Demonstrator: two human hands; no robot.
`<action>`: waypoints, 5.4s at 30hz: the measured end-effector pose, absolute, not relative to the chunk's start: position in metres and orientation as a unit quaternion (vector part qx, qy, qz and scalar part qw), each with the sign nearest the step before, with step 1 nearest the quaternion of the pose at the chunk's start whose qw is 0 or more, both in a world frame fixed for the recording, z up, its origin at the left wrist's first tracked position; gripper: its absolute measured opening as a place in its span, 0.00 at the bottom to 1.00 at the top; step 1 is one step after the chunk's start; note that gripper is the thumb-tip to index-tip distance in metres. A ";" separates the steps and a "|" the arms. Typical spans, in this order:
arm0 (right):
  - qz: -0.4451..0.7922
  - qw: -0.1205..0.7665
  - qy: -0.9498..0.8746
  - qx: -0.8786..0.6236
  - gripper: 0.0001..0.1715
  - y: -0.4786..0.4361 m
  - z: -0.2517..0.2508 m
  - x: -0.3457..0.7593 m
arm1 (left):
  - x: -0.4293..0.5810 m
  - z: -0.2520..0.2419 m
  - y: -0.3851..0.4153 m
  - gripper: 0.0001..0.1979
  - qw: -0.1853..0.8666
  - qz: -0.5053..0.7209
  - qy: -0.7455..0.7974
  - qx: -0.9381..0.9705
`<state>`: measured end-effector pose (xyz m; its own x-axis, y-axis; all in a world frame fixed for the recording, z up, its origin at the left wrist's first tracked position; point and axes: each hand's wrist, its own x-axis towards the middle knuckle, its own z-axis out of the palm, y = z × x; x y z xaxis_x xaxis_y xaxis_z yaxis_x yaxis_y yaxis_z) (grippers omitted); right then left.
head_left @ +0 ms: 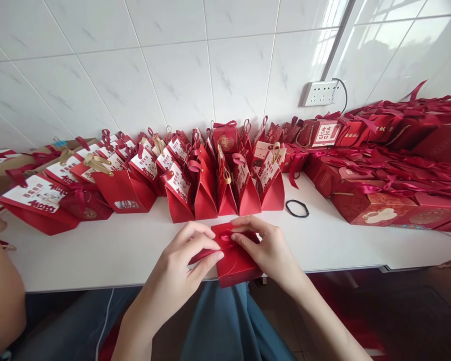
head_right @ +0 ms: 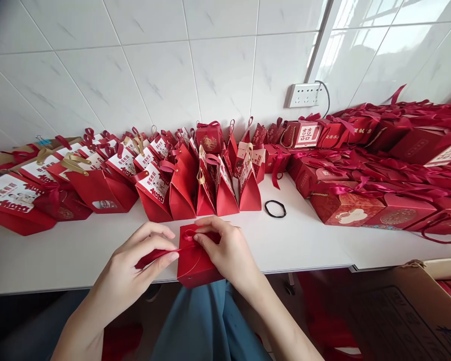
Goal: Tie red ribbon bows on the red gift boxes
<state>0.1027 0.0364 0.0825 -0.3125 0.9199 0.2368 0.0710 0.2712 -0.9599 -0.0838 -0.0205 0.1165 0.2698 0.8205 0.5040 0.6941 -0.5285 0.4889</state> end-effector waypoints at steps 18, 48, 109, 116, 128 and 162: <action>0.542 0.449 -0.640 -0.309 0.09 0.039 0.078 0.101 | -0.065 0.089 0.036 0.06 0.204 0.486 0.542 0.655; 0.407 0.506 -0.642 -0.408 0.10 0.029 0.081 0.096 | -0.047 0.078 -0.005 0.12 0.243 0.493 0.584 0.598; 0.135 0.523 -0.767 -0.346 0.12 0.015 0.070 0.126 | -0.043 0.077 -0.020 0.05 0.044 0.530 0.578 0.619; 0.110 0.511 -0.773 -0.360 0.12 0.017 0.067 0.134 | -0.045 0.071 -0.023 0.07 0.109 0.532 0.593 0.594; 0.060 0.516 -0.801 -0.297 0.16 0.022 0.055 0.145 | -0.046 0.059 -0.020 0.16 0.311 0.572 0.624 0.432; 0.405 0.333 -0.620 -0.584 0.35 0.012 0.090 0.112 | -0.028 0.062 -0.011 0.07 0.027 0.462 0.578 0.672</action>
<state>0.1122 0.0124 0.0896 -0.0967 0.9935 -0.0604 0.4548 -0.0099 -0.8905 -0.0279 -0.0112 0.0623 -0.0955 0.8015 0.5903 0.7520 -0.3304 0.5703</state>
